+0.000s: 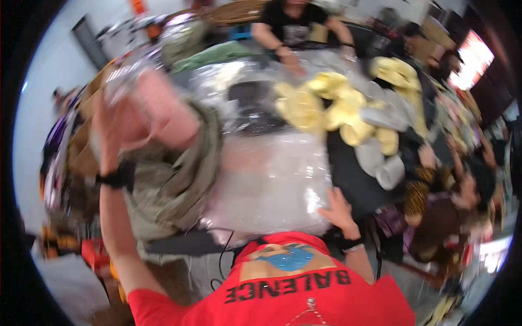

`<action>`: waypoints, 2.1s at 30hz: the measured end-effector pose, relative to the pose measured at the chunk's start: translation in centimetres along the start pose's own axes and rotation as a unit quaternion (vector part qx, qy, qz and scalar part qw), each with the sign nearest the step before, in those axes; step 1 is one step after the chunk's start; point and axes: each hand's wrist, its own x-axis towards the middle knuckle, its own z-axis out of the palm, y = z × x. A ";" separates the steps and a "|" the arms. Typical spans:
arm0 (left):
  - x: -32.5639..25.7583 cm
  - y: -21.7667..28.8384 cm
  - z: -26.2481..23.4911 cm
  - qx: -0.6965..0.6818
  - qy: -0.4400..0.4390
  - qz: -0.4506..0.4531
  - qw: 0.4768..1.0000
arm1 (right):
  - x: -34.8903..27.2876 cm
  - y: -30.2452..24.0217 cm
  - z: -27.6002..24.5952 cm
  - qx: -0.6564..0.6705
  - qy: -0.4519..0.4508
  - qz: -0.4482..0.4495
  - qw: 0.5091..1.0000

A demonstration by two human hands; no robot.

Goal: Sorting and organizing various colors of slippers into bags.

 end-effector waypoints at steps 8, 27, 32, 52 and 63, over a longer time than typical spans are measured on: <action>7.7 13.5 -6.3 -0.278 -0.047 0.083 0.956 | 1.4 -3.5 -1.7 0.197 0.016 -0.127 0.972; -26.9 13.8 15.7 -0.560 -0.337 -0.559 0.510 | 2.0 -2.2 3.4 0.504 -0.005 0.112 0.856; -28.1 13.9 12.6 -0.397 -0.374 -0.353 0.760 | 1.6 -2.2 2.2 0.500 -0.024 0.093 0.860; -24.5 15.2 6.8 -0.590 -0.362 -0.435 0.576 | 1.6 -1.2 2.5 0.482 -0.114 0.176 0.850; -20.4 12.9 1.8 -0.675 -0.326 -0.381 0.541 | 3.5 1.2 5.0 0.562 0.030 0.130 0.817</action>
